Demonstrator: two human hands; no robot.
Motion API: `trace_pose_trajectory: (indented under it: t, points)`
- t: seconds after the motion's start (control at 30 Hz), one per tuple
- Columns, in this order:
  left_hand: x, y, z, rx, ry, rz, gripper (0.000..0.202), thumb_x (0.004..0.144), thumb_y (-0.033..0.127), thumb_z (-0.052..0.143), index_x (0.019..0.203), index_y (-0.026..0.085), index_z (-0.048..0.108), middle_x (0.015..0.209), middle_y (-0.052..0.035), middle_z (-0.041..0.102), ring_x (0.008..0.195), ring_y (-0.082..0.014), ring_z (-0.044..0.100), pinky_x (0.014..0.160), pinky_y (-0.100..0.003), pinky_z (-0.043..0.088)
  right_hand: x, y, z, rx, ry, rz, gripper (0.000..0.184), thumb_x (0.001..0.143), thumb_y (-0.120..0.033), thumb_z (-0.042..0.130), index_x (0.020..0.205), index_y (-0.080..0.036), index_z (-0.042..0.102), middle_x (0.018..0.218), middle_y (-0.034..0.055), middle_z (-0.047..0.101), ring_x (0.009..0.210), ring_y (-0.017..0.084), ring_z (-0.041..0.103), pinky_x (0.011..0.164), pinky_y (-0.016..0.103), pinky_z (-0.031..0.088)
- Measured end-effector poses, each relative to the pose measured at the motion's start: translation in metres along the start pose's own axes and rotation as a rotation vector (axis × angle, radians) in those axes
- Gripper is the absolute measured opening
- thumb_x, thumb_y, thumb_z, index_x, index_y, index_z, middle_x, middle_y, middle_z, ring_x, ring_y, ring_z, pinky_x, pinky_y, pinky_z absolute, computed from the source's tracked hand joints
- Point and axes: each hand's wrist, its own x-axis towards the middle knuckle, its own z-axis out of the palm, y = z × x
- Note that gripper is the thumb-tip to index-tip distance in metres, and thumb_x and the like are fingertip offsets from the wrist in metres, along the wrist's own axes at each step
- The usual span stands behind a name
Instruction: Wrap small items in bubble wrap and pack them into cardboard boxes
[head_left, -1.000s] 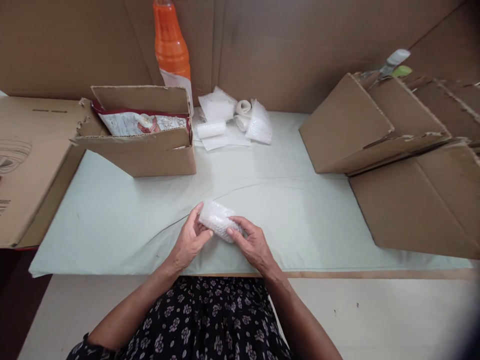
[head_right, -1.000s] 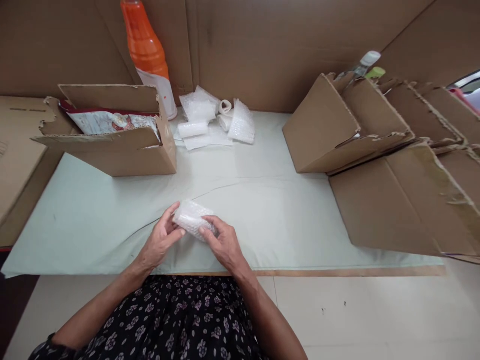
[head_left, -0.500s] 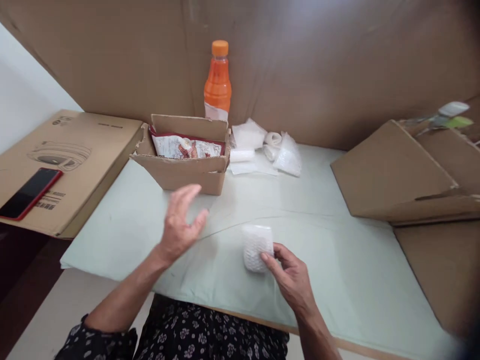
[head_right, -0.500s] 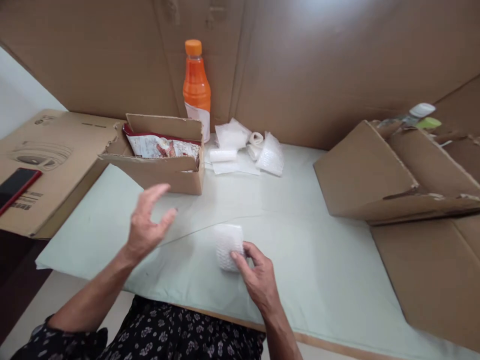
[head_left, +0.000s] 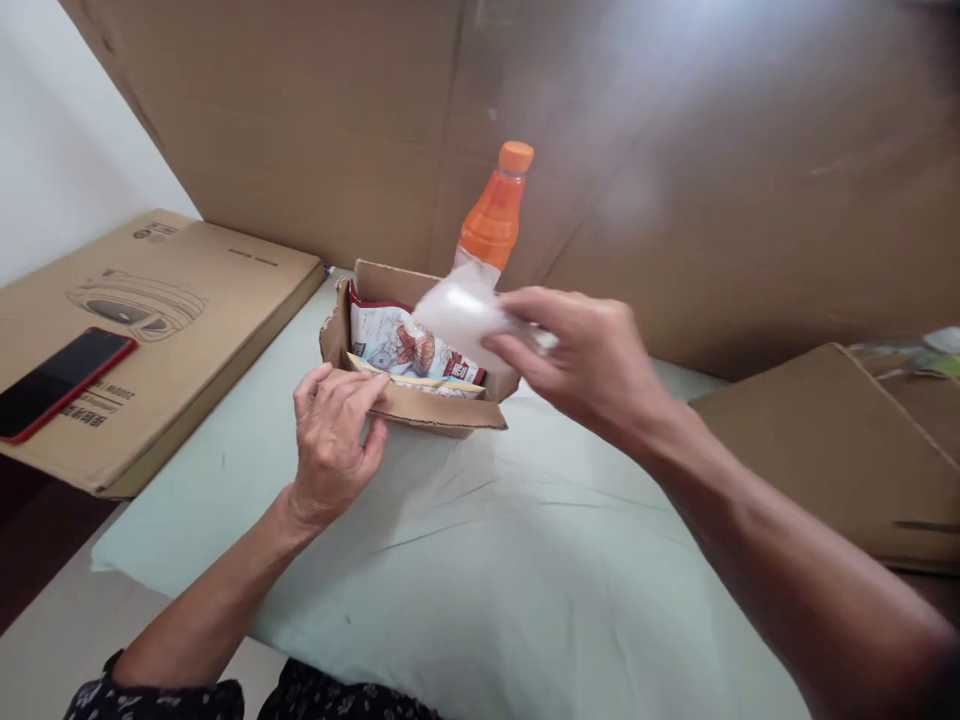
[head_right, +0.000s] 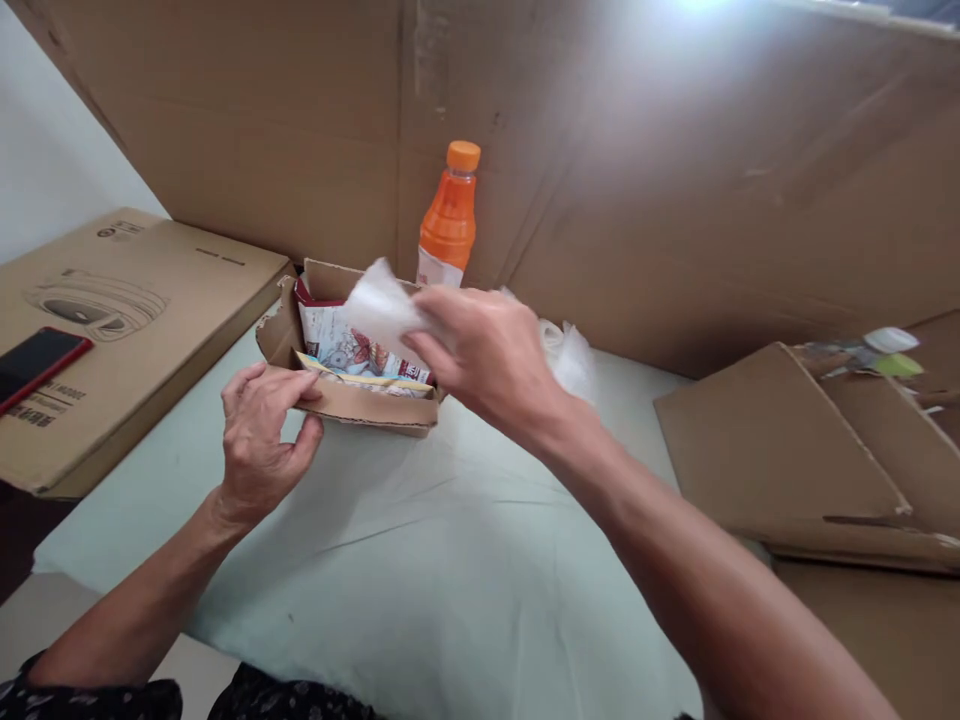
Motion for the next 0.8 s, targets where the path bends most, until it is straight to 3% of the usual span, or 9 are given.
trace_pose_trajectory:
  t: [0.07, 0.17, 0.23, 0.3, 0.43, 0.5, 0.57, 0.7, 0.8]
  points:
    - [0.002, -0.001, -0.002, -0.004, -0.012, -0.004, 0.046, 0.084, 0.005, 0.055, 0.128, 0.02, 0.058, 0.099, -0.0048, 0.074, 0.103, -0.0222, 0.071, 0.112, -0.05, 0.042, 0.04, -0.007, 0.031, -0.07, -0.226, -0.045, 0.017, 0.094, -0.03, 0.064, 0.1, -0.019, 0.074, 0.086, 0.0015, 0.072, 0.083, 0.019, 0.068, 0.076, 0.031, 0.048]
    - [0.006, -0.003, -0.003, -0.004, -0.021, 0.0, 0.048, 0.084, 0.005, 0.054, 0.129, 0.021, 0.057, 0.1, -0.0042, 0.075, 0.104, -0.0221, 0.071, 0.111, -0.049, 0.043, 0.071, -0.018, 0.072, -0.132, -0.56, -0.105, 0.008, 0.087, -0.022, 0.071, 0.092, -0.018, 0.075, 0.082, 0.0038, 0.073, 0.081, 0.022, 0.069, 0.07, 0.029, 0.045]
    - [0.009, -0.005, -0.002, -0.004, -0.026, 0.016, 0.048, 0.085, 0.004, 0.054, 0.13, 0.021, 0.056, 0.099, -0.0039, 0.075, 0.104, -0.0221, 0.071, 0.111, -0.049, 0.043, 0.077, -0.025, 0.091, -0.174, -0.68, -0.146, 0.006, 0.085, -0.017, 0.071, 0.089, -0.017, 0.075, 0.084, 0.0067, 0.076, 0.079, 0.023, 0.07, 0.067, 0.028, 0.044]
    - [0.011, -0.008, 0.001, -0.007, -0.027, 0.032, 0.048, 0.085, 0.005, 0.054, 0.13, 0.021, 0.056, 0.097, -0.0039, 0.074, 0.105, -0.0222, 0.071, 0.111, -0.049, 0.043, 0.078, -0.03, 0.104, -0.264, -0.699, -0.167, 0.01, 0.085, -0.012, 0.068, 0.09, -0.015, 0.076, 0.088, 0.0109, 0.078, 0.082, 0.025, 0.072, 0.067, 0.029, 0.046]
    - [0.016, -0.013, 0.007, 0.003, 0.003, 0.026, 0.048, 0.087, 0.008, 0.056, 0.132, 0.023, 0.057, 0.098, -0.0032, 0.073, 0.111, -0.0242, 0.069, 0.116, -0.051, 0.038, 0.081, -0.033, 0.104, -0.41, -0.663, -0.188, 0.018, 0.089, -0.017, 0.064, 0.101, -0.013, 0.077, 0.097, 0.0163, 0.079, 0.094, 0.029, 0.074, 0.078, 0.034, 0.05]
    - [0.017, -0.017, 0.005, 0.021, 0.05, -0.009, 0.052, 0.086, 0.015, 0.062, 0.137, 0.024, 0.055, 0.117, -0.0073, 0.071, 0.127, -0.0292, 0.061, 0.12, -0.054, 0.033, 0.081, -0.026, 0.084, -0.42, -0.597, -0.161, 0.022, 0.09, -0.03, 0.067, 0.099, -0.013, 0.077, 0.097, 0.0152, 0.079, 0.096, 0.029, 0.073, 0.084, 0.037, 0.05]
    - [0.015, -0.023, -0.002, 0.017, 0.109, -0.077, 0.064, 0.084, 0.022, 0.07, 0.144, 0.024, 0.049, 0.14, -0.012, 0.059, 0.141, -0.0341, 0.048, 0.122, -0.056, 0.03, 0.069, -0.011, 0.05, -0.369, -0.421, -0.059, 0.027, 0.09, -0.039, 0.066, 0.093, -0.015, 0.077, 0.091, 0.0115, 0.078, 0.09, 0.027, 0.072, 0.085, 0.038, 0.049]
    - [-0.003, -0.049, -0.012, -0.158, 0.079, -0.387, 0.073, 0.085, 0.027, 0.072, 0.151, 0.024, 0.042, 0.151, -0.0141, 0.05, 0.143, -0.0321, 0.047, 0.121, -0.052, 0.036, -0.002, 0.027, -0.008, -0.063, 0.07, 0.263, 0.025, 0.092, -0.038, 0.06, 0.086, -0.019, 0.075, 0.084, 0.0055, 0.076, 0.074, 0.02, 0.068, 0.073, 0.034, 0.049]
    - [-0.017, -0.073, 0.003, -0.423, -0.034, -0.619, 0.063, 0.085, 0.036, 0.073, 0.143, 0.024, 0.052, 0.147, -0.0123, 0.056, 0.137, -0.0296, 0.054, 0.116, -0.049, 0.043, -0.066, 0.043, 0.009, 0.194, 0.085, 0.362, 0.026, 0.088, -0.042, 0.061, 0.094, -0.019, 0.073, 0.087, 0.0072, 0.077, 0.072, 0.021, 0.068, 0.067, 0.034, 0.052]
